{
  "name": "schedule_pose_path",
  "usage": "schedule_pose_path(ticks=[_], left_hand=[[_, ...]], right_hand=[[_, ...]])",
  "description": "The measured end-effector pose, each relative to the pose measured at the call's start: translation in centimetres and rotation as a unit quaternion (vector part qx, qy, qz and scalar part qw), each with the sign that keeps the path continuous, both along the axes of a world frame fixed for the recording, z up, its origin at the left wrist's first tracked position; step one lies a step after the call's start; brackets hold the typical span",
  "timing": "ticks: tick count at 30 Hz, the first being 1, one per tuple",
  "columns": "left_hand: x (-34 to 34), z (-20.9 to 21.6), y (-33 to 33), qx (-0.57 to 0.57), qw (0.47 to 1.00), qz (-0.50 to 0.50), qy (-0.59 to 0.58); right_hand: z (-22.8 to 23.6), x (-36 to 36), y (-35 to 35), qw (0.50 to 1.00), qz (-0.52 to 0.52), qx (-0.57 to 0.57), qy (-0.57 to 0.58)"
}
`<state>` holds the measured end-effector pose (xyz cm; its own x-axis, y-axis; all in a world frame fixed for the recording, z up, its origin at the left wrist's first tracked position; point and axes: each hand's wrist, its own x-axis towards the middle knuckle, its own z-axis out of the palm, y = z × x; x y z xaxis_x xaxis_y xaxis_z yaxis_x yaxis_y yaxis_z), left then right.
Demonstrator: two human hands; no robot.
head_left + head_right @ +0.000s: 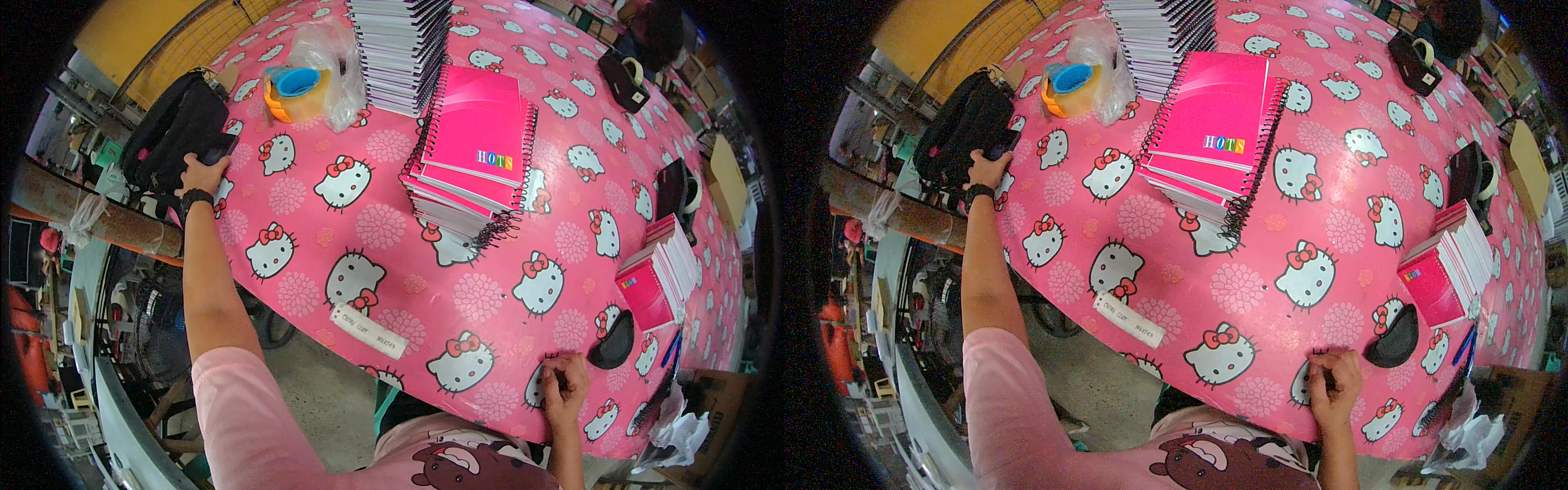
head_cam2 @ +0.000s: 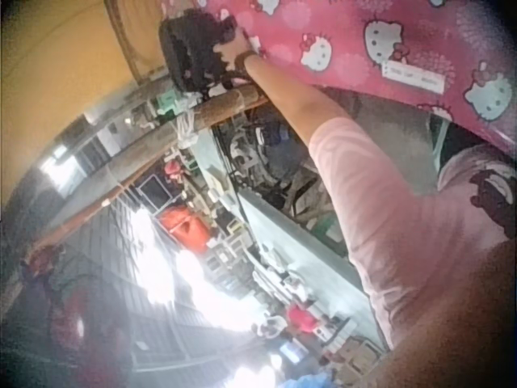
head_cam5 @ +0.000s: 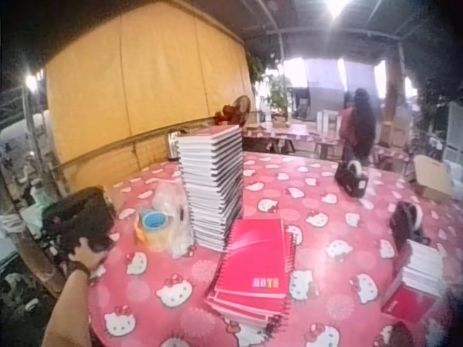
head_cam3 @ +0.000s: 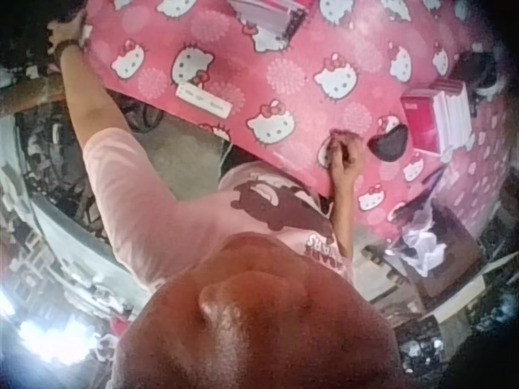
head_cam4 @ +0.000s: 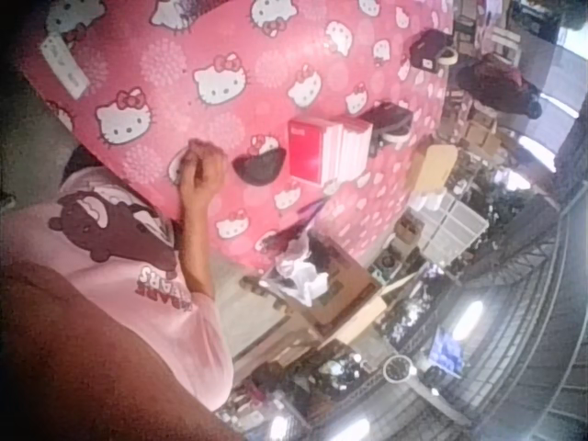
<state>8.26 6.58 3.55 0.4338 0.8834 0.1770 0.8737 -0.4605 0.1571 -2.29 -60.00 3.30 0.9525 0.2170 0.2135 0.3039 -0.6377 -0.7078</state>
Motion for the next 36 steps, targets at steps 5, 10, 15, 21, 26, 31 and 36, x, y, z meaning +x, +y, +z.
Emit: schedule_pose_path(ticks=[5, 10, 15, 21, 26, 31, 36], left_hand=[[0.0, 0.1, -0.6, -0.017, 0.999, 0.0, -0.03], [-0.1, 0.1, -0.6, -0.021, 0.999, 0.001, -0.04], [-0.2, 0.2, -0.5, -0.022, 0.999, 0.0, -0.026], [-0.7, 0.7, -1.0, -0.034, 0.999, -0.019, 0.011], [-1.4, -0.8, -1.8, 0.092, 0.994, -0.052, 0.006], [-2.8, -2.2, -0.9, 0.163, 0.975, -0.15, -0.02], [-3.4, -2.6, -1.0, 0.194, 0.965, -0.174, -0.017]], right_hand=[[0.0, 0.0, 0.1, 1.0, -0.003, 0.004, -0.008], [0.0, 0.0, 0.0, 1.0, -0.002, 0.001, -0.006], [-0.1, 0.0, -0.1, 1.0, -0.001, 0.002, -0.011], [-0.1, 0.0, -0.2, 1.0, 0.004, 0.004, -0.019], [-0.2, -0.1, -0.4, 1.0, 0.006, 0.003, -0.001], [-0.2, -0.1, -0.2, 1.0, 0.014, 0.02, -0.017], [0.0, -0.1, -0.4, 1.0, 0.018, 0.014, -0.013]])
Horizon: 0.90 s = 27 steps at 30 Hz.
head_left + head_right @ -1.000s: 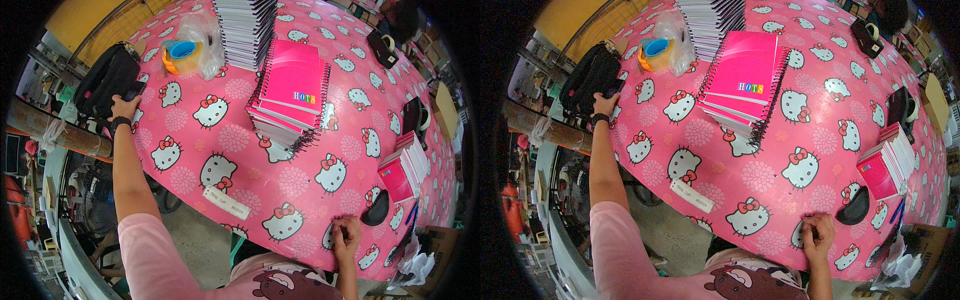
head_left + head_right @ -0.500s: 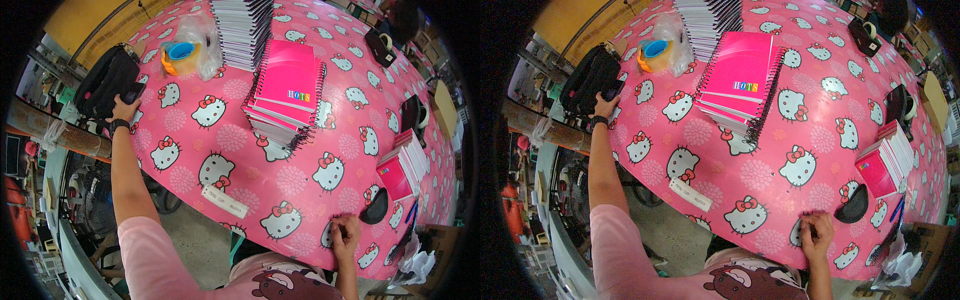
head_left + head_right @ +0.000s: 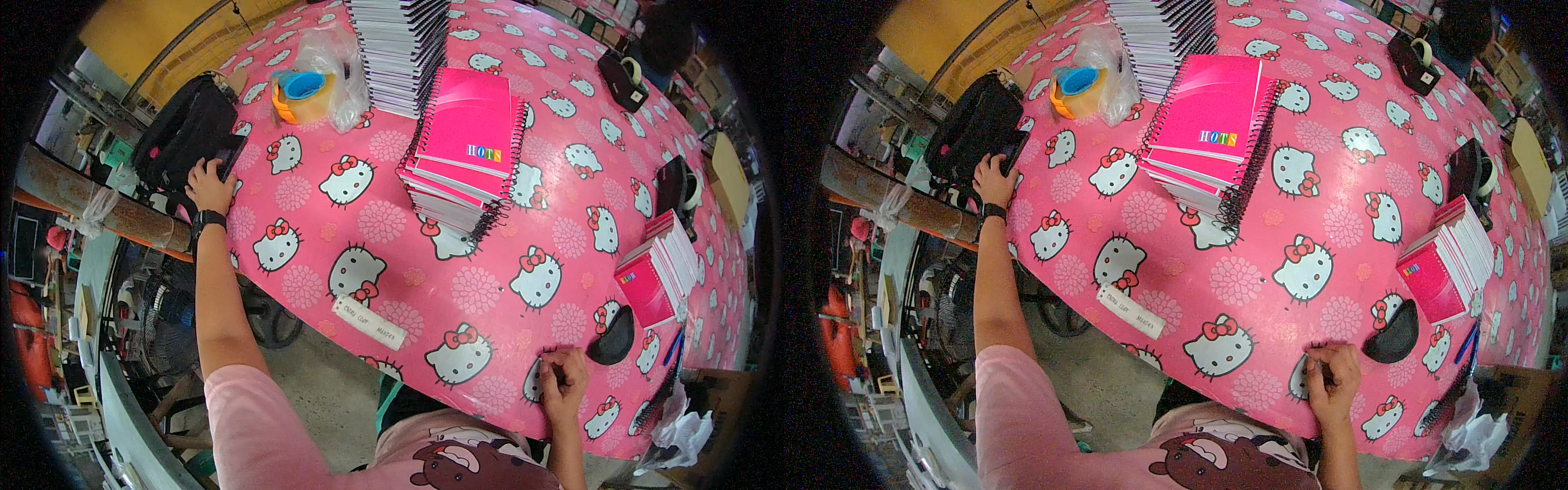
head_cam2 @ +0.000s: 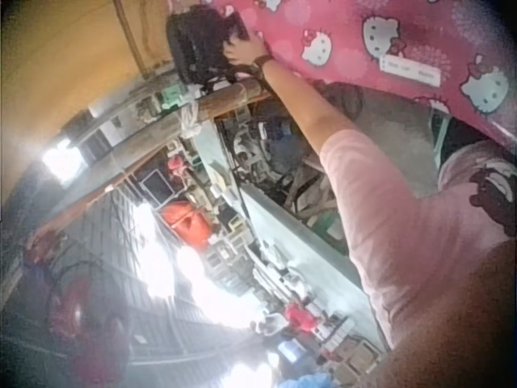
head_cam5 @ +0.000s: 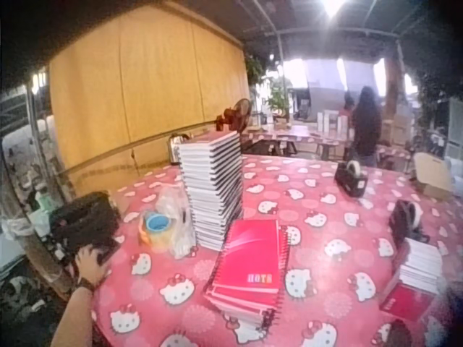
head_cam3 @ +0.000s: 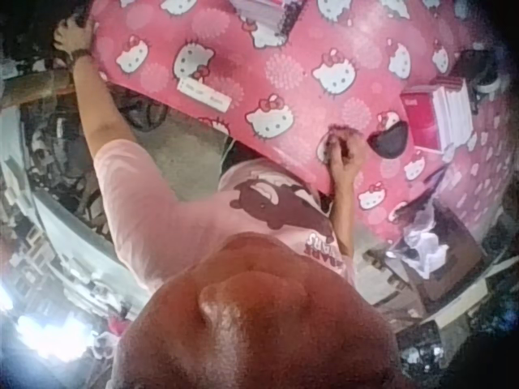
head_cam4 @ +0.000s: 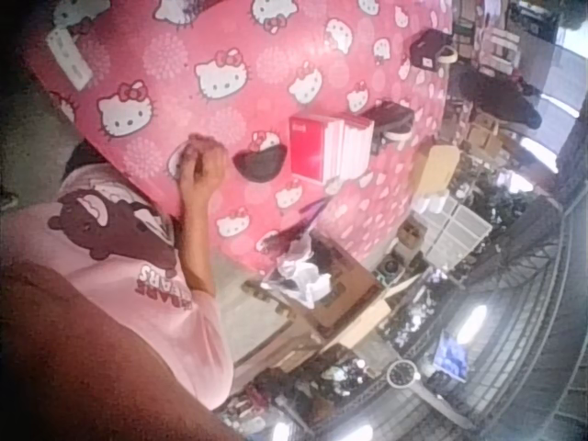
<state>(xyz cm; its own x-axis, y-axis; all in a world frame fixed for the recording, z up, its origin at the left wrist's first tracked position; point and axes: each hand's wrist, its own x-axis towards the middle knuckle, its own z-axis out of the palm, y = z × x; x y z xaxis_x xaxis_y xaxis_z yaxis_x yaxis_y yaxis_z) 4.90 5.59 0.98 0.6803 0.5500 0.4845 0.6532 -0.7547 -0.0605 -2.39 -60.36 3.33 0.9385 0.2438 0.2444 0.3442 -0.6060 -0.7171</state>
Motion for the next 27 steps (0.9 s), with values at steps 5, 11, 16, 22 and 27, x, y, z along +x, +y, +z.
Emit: schedule_pose_path(ticks=[5, 11, 16, 22, 27], left_hand=[[0.4, -0.1, -0.5, 0.005, 1.0, 0.012, -0.014], [0.7, 0.0, 0.0, 0.002, 0.998, 0.047, 0.052], [0.8, -0.3, -0.2, -0.017, 0.997, 0.05, 0.05], [1.0, -0.5, 0.0, -0.024, 0.997, 0.052, 0.057], [0.6, -0.1, -0.7, -0.033, 0.998, 0.051, 0.034]], right_hand=[[0.0, -0.1, 0.2, 1.0, -0.014, 0.008, 0.003], [0.1, 0.1, 0.0, 1.0, 0.011, 0.01, -0.007], [0.0, 0.1, -0.1, 1.0, 0.006, 0.018, -0.001], [-0.2, 0.0, -0.3, 1.0, 0.003, 0.02, 0.002], [-0.1, -0.1, -0.3, 1.0, 0.008, 0.016, 0.002]])
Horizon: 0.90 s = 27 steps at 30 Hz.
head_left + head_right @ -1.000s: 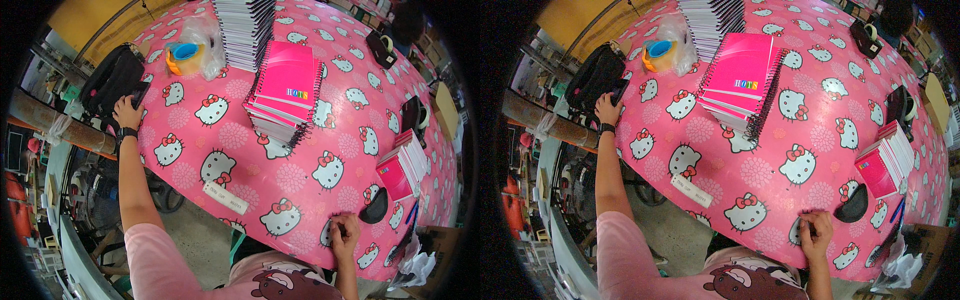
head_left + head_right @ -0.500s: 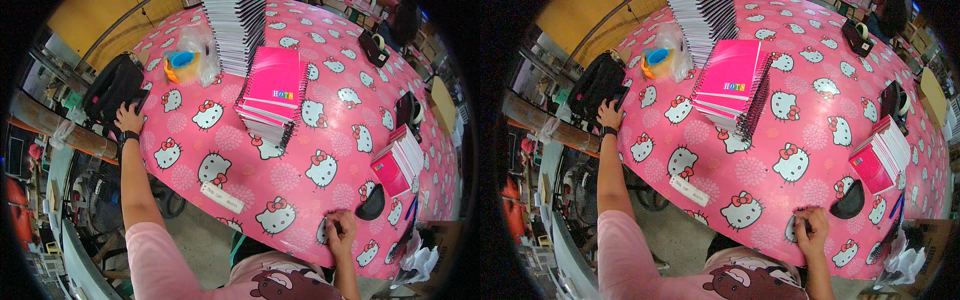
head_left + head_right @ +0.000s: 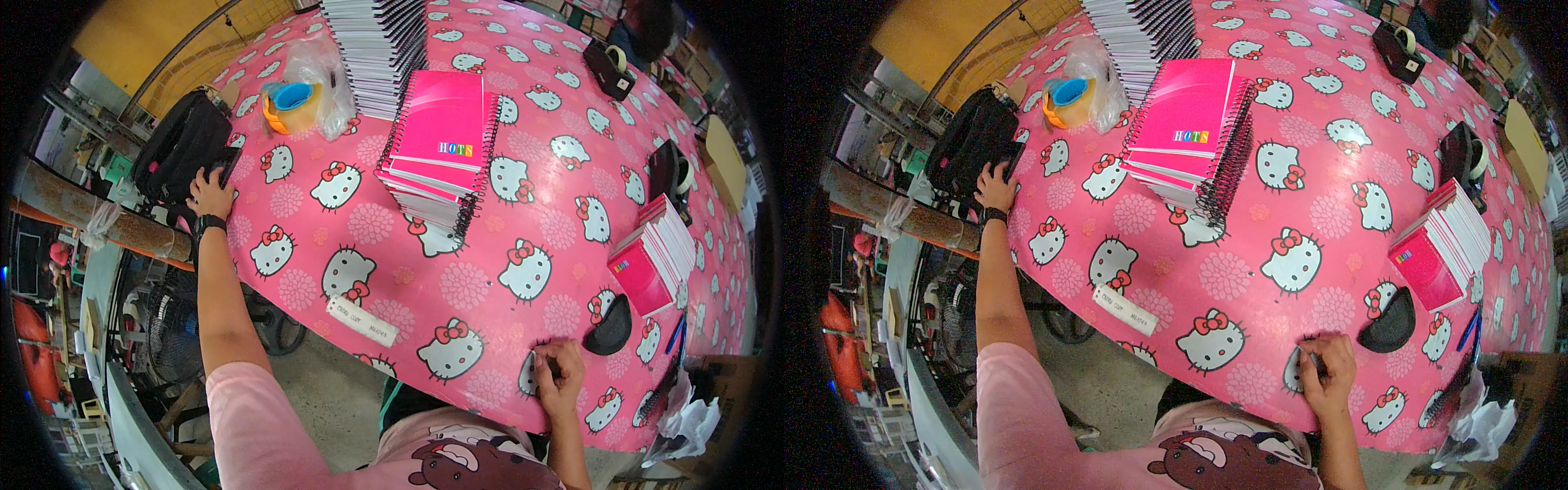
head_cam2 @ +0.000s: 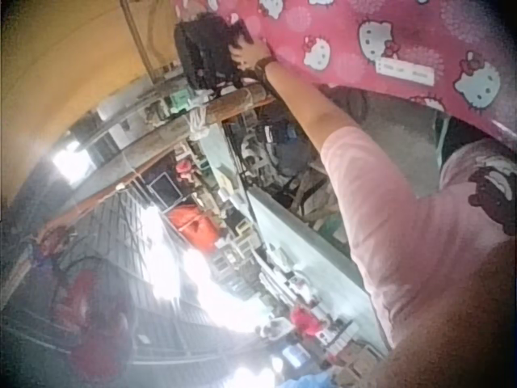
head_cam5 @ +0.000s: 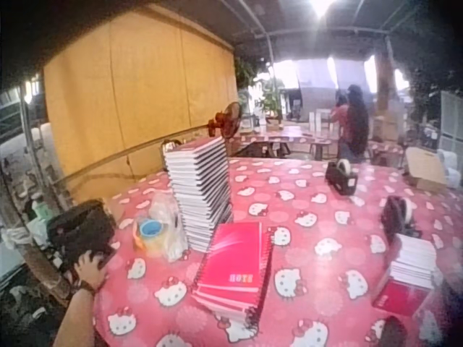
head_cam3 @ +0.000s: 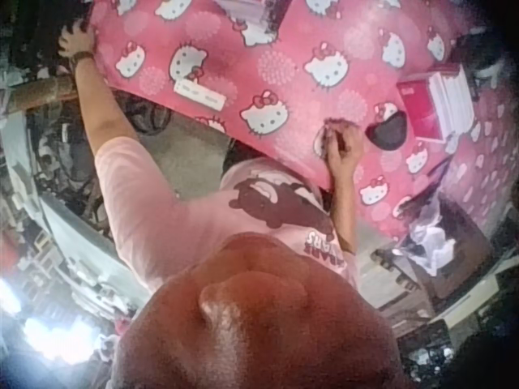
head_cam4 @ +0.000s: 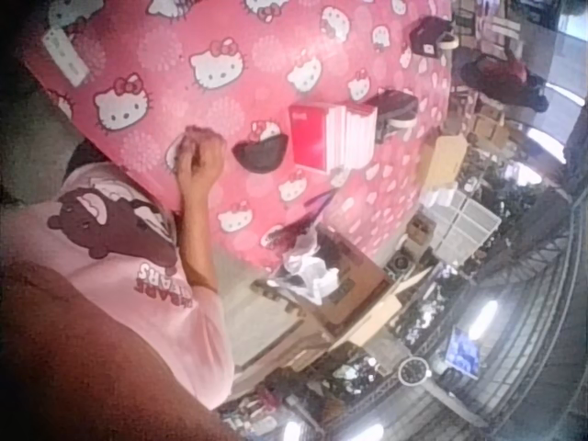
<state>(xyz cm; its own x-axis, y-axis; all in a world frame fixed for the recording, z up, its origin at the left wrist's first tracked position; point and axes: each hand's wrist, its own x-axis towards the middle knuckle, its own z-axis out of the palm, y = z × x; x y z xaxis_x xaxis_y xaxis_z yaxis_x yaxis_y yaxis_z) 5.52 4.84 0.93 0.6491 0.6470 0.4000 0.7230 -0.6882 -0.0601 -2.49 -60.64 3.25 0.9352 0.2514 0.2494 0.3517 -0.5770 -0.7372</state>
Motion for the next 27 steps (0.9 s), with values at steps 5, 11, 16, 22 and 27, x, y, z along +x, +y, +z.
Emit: schedule_pose_path(ticks=[5, 11, 16, 22, 27], left_hand=[[-1.2, 0.7, -3.2, 0.029, 0.991, -0.022, -0.128], [-3.1, 2.1, -8.7, 0.109, 0.919, -0.206, -0.319], [-1.9, 10.6, -27.6, -0.028, 0.726, -0.367, -0.581], [0.7, 12.6, -47.0, -0.193, 0.597, -0.645, -0.436], [6.2, 8.2, -57.7, -0.453, 0.582, -0.64, -0.217]], right_hand=[[0.1, -0.2, -0.1, 1.0, -0.002, 0.01, -0.005], [0.4, -0.7, -1.4, 0.995, -0.011, 0.1, 0.018], [2.7, -0.6, -5.2, 0.995, -0.037, 0.069, -0.07], [2.5, 0.3, -11.7, 0.972, -0.206, 0.009, -0.11], [-0.5, 3.0, -12.6, 0.967, -0.253, 0.033, 0.011]])
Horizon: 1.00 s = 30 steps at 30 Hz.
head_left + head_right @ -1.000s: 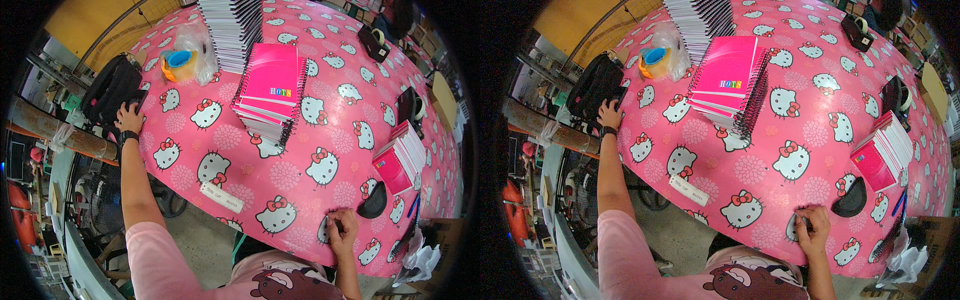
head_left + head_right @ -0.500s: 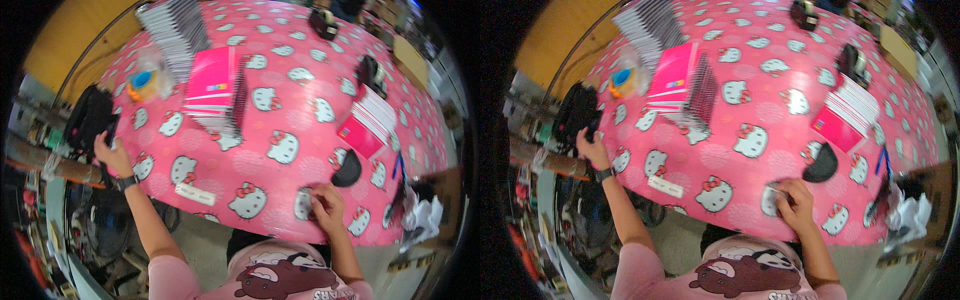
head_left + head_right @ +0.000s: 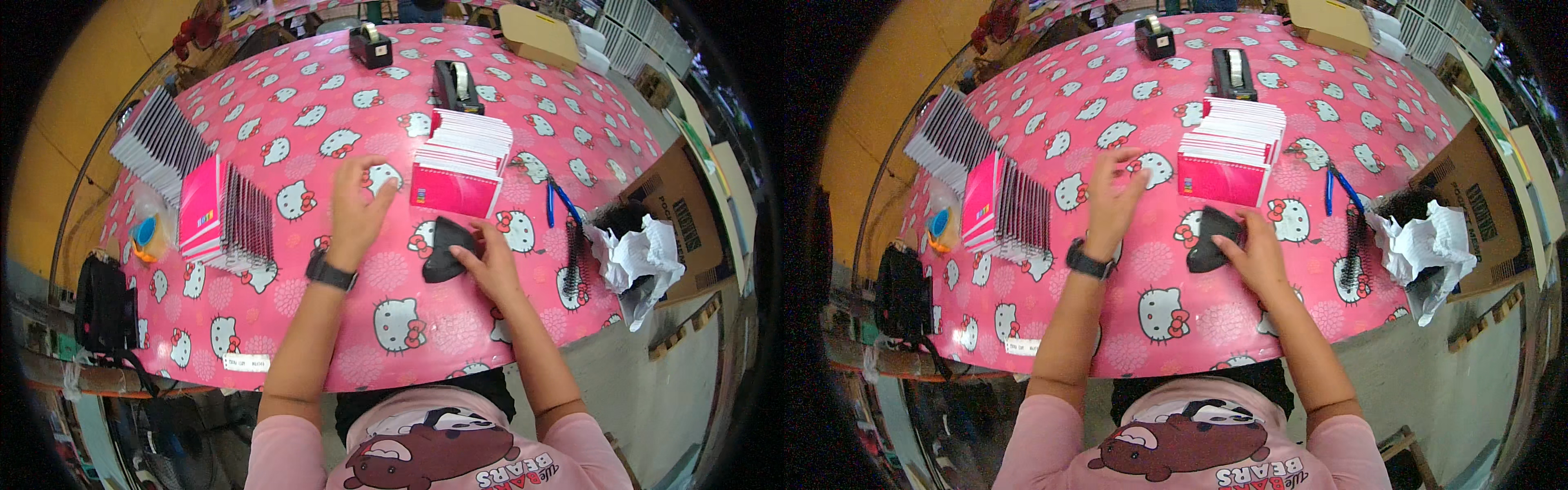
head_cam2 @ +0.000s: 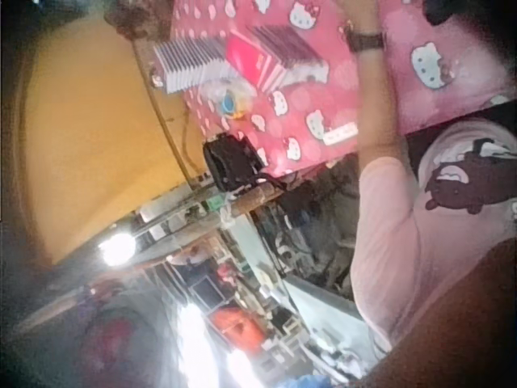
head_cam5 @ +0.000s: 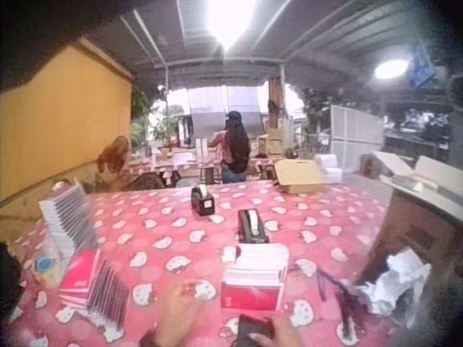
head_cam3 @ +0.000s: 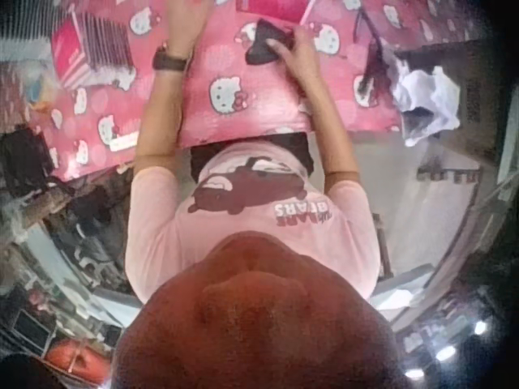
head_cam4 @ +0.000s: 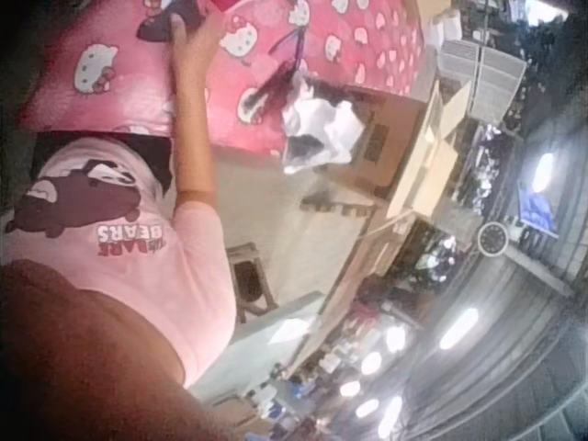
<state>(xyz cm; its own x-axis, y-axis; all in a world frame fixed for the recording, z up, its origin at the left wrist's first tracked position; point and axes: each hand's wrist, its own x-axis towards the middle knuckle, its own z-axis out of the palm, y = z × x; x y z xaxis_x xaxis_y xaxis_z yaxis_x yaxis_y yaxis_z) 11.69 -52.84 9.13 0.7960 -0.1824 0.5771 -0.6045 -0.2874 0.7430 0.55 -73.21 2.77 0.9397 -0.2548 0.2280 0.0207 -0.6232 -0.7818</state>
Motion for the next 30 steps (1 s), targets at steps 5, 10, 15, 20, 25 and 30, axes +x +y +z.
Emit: schedule_pose_path(ticks=[5, 10, 15, 20, 25, 30], left_hand=[[4.4, -6.2, -4.0, -0.024, 0.992, -0.015, 0.122], [3.2, -6.2, -5.4, -0.114, 0.969, -0.054, 0.213], [1.6, -7.1, -2.8, -0.075, 0.976, -0.022, 0.205], [-0.1, -7.2, 0.8, -0.008, 0.995, 0.024, 0.098], [-2.2, -5.3, 0.9, -0.059, 0.996, 0.063, 0.016], [-4.5, -2.1, 1.3, -0.037, 0.995, 0.062, -0.062]], right_hand=[[0.5, 0.5, -2.0, 0.996, 0.04, 0.074, 0.019], [-0.2, 1.6, -11.4, 0.991, -0.094, -0.061, -0.067], [3.1, 6.0, -4.9, 0.987, -0.103, -0.039, -0.113], [1.6, 7.6, -6.6, 0.993, -0.11, -0.033, -0.025], [3.8, 4.2, -3.7, 0.991, -0.061, -0.018, -0.117], [3.0, 3.2, 0.5, 0.991, 0.054, 0.062, -0.109]])
